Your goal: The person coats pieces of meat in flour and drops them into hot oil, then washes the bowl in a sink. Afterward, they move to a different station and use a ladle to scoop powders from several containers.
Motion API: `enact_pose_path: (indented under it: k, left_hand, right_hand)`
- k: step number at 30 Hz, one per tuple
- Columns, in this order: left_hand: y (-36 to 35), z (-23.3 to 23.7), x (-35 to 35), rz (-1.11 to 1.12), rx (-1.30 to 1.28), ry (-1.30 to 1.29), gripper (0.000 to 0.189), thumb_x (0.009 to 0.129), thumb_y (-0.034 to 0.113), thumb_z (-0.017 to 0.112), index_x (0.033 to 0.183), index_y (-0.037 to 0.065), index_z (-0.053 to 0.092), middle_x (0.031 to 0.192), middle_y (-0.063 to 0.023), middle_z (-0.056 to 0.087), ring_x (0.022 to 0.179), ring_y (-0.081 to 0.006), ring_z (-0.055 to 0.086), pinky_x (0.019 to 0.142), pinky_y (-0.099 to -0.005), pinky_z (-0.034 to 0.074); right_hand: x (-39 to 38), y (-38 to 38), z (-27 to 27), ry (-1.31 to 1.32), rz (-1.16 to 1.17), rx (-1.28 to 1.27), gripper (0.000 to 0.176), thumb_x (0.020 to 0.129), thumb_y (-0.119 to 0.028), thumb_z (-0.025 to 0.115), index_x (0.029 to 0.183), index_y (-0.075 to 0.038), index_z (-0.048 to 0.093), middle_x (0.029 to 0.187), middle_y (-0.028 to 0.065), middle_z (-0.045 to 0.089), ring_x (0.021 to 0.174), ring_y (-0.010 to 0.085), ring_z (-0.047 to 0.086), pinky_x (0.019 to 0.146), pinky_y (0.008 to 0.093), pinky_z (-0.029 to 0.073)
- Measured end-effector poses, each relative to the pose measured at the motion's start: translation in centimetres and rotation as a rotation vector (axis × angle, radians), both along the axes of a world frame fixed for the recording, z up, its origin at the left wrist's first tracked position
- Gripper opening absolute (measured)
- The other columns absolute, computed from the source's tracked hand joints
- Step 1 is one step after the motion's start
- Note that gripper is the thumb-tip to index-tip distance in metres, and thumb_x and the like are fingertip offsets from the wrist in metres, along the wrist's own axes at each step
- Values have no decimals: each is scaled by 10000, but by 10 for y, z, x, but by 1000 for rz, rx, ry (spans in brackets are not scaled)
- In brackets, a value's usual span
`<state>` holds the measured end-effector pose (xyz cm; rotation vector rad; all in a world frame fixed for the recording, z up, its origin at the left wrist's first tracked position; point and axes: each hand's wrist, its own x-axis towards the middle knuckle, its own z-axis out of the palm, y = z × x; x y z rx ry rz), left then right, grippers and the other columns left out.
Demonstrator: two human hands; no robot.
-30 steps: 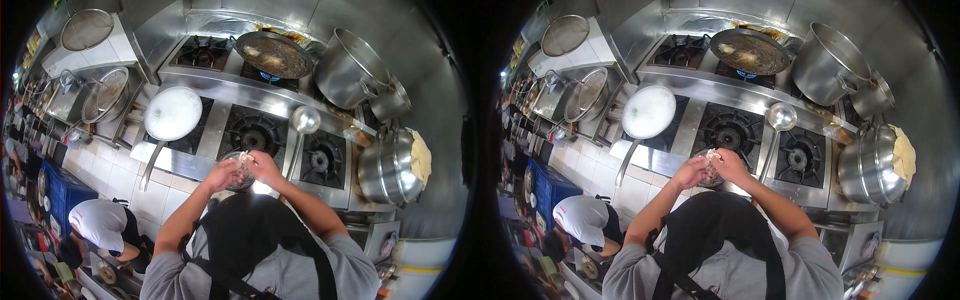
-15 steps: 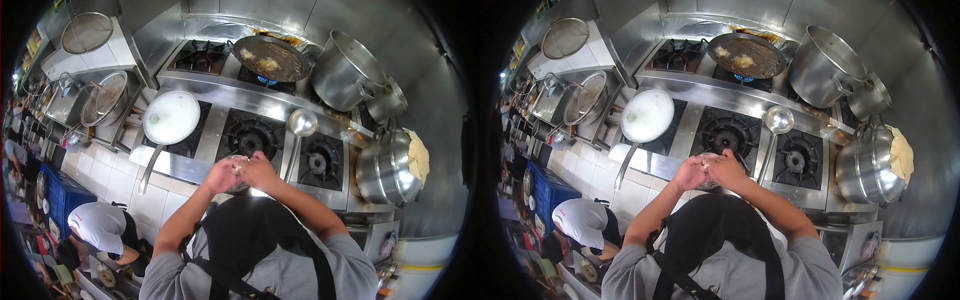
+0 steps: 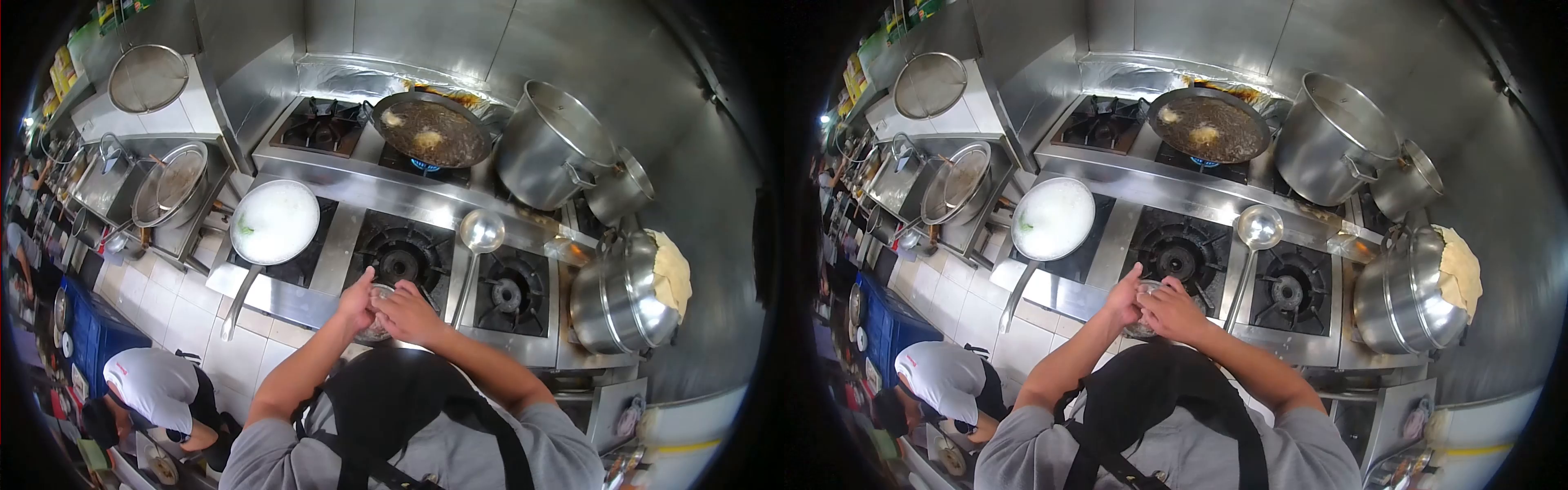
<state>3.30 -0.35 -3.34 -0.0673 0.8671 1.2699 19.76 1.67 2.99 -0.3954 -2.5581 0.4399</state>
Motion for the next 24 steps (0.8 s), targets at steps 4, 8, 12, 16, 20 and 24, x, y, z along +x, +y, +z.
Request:
enact_pose_path:
  k: [4, 8, 12, 16, 20, 24]
  left_hand:
    - [2, 6, 7, 103, -32, 145, 406, 971, 452, 535, 746, 121, 465, 625, -25, 452, 461, -140, 381, 404, -304, 274]
    - [3, -5, 3, -32, -54, 324, 330, 974, 377, 535, 781, 112, 502, 684, -50, 492, 535, -162, 460, 439, -298, 342]
    - [15, 13, -10, -304, 131, 399, 188, 926, 188, 537, 953, 12, 596, 880, -93, 574, 816, -216, 592, 636, -331, 525]
    - [74, 73, -22, -441, 439, 936, 198, 946, 108, 544, 1071, -33, 607, 908, -99, 645, 789, -182, 649, 721, -338, 582]
    - [209, 165, -4, -321, 821, 1192, 173, 883, 79, 626, 1032, -10, 630, 807, -77, 673, 688, -138, 647, 625, -289, 540]
    - [316, 169, 14, -280, 751, 1744, 196, 809, 175, 683, 944, 34, 673, 852, -130, 703, 805, -257, 682, 742, -367, 517]
  right_hand:
    - [5, -2, -6, -46, 18, -52, 224, 827, -185, 633, 1023, -79, 614, 816, 92, 607, 857, 259, 593, 930, 423, 377]
    - [14, 3, -17, 29, -50, -189, 230, 829, -173, 642, 1032, -65, 645, 858, 117, 644, 833, 291, 587, 923, 419, 387]
    - [39, 6, -18, 136, -276, -337, 190, 823, -158, 636, 983, -58, 663, 875, 136, 664, 846, 321, 597, 859, 410, 424]
    - [70, 3, -45, 104, -463, -592, 160, 832, -153, 612, 947, -54, 664, 862, 159, 672, 853, 372, 607, 789, 436, 463]
    - [92, -8, -58, 157, -496, -672, 156, 842, -148, 604, 918, -28, 667, 833, 174, 675, 794, 348, 647, 742, 410, 502]
    - [106, -21, -68, 165, -574, -668, 190, 858, -172, 609, 921, -4, 670, 822, 190, 678, 790, 347, 669, 728, 394, 516]
